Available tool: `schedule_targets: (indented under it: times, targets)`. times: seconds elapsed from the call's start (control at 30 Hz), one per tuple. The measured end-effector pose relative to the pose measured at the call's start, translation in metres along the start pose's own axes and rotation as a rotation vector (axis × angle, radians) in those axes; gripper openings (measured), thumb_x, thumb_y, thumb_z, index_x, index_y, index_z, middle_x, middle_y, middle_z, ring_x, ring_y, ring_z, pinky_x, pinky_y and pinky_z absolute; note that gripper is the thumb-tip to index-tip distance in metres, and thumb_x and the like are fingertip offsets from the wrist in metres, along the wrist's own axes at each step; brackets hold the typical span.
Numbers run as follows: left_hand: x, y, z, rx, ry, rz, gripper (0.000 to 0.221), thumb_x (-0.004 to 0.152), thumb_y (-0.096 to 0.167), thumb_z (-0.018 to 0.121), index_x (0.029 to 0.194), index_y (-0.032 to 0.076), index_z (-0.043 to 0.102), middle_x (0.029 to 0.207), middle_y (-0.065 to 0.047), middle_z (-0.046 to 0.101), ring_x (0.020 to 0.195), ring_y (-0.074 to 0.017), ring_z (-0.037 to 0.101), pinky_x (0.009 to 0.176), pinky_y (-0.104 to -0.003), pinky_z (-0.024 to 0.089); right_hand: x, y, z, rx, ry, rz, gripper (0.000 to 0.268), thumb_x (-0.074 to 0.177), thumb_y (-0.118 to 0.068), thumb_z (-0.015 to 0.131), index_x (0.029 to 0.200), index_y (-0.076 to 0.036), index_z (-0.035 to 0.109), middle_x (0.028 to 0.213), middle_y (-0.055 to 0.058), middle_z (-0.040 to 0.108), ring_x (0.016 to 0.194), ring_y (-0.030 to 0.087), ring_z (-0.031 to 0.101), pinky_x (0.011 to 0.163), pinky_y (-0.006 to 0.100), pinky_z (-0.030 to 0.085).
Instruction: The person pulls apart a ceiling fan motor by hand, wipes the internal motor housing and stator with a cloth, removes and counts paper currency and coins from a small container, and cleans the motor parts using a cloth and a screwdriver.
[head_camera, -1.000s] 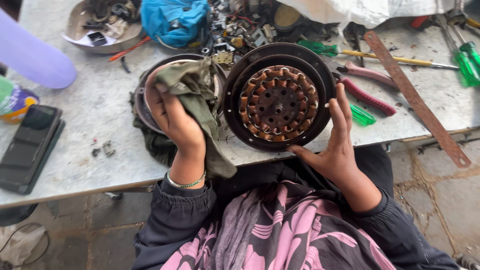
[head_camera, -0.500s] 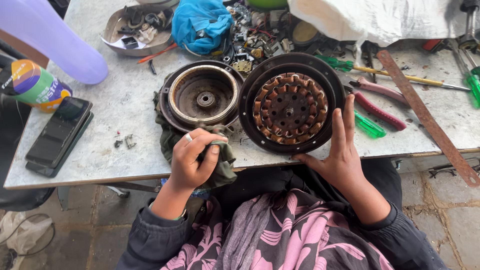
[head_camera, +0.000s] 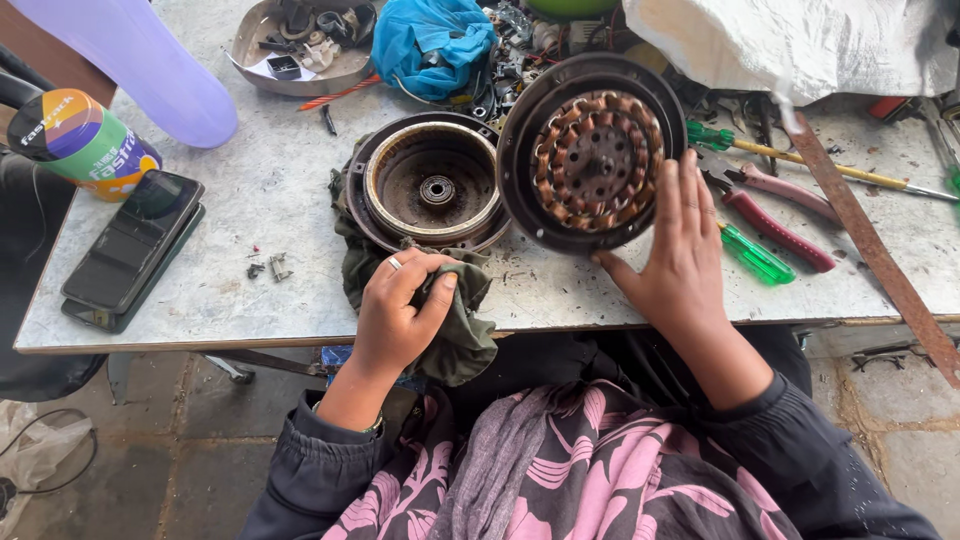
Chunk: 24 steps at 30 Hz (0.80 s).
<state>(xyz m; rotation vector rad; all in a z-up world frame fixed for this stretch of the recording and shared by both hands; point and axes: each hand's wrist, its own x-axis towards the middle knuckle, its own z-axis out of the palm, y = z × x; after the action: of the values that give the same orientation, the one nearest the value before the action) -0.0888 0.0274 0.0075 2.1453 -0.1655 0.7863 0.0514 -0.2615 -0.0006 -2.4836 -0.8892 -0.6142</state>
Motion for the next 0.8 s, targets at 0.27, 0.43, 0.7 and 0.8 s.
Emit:
schedule_targets:
  times: [0.27, 0.43, 0.7, 0.8]
  targets:
    - [-0.001, -0.001, -0.004, -0.07, -0.012, -0.001, 0.011, 0.095, 0.007, 0.068, 0.104, 0.003, 0.072, 0.094, -0.009, 0.072, 0.086, -0.0242, 0.07, 0.077, -0.034, 0.055, 0.017, -0.011, -0.002, -0.022, -0.046, -0.136, 0.108, 0.076, -0.024, 0.09, 0.161, -0.009, 0.026, 0.166, 0.036, 0.009, 0.155, 0.057, 0.016, 0.125, 0.061, 0.028]
    - [0.0, -0.003, -0.002, -0.073, -0.019, -0.008, 0.011, 0.095, 0.008, 0.069, 0.103, 0.001, 0.071, 0.093, -0.01, 0.071, 0.084, -0.0236, 0.07, 0.076, -0.033, 0.055, 0.028, -0.01, 0.018, 0.038, -0.08, -0.146, 0.11, 0.08, -0.02, 0.088, 0.165, -0.012, 0.019, 0.167, 0.037, 0.005, 0.156, 0.058, 0.017, 0.126, 0.06, 0.033]
    - [-0.001, -0.007, -0.003, -0.039, -0.031, 0.047, 0.011, 0.094, 0.011, 0.07, 0.099, 0.001, 0.071, 0.086, -0.009, 0.069, 0.079, -0.0224, 0.066, 0.072, -0.033, 0.053, 0.071, 0.003, 0.047, -0.023, -0.176, -0.059, 0.109, 0.091, -0.015, 0.083, 0.172, -0.019, 0.01, 0.172, 0.03, -0.003, 0.158, 0.055, 0.017, 0.124, 0.059, 0.036]
    - [-0.005, -0.012, -0.003, -0.059, -0.05, 0.015, 0.011, 0.092, 0.012, 0.072, 0.09, 0.001, 0.07, 0.077, -0.008, 0.065, 0.068, -0.021, 0.061, 0.063, -0.033, 0.048, 0.077, -0.004, 0.043, -0.116, -0.099, -0.142, 0.102, 0.09, -0.025, 0.085, 0.168, -0.013, 0.02, 0.167, 0.03, 0.006, 0.153, 0.055, 0.022, 0.123, 0.061, 0.032]
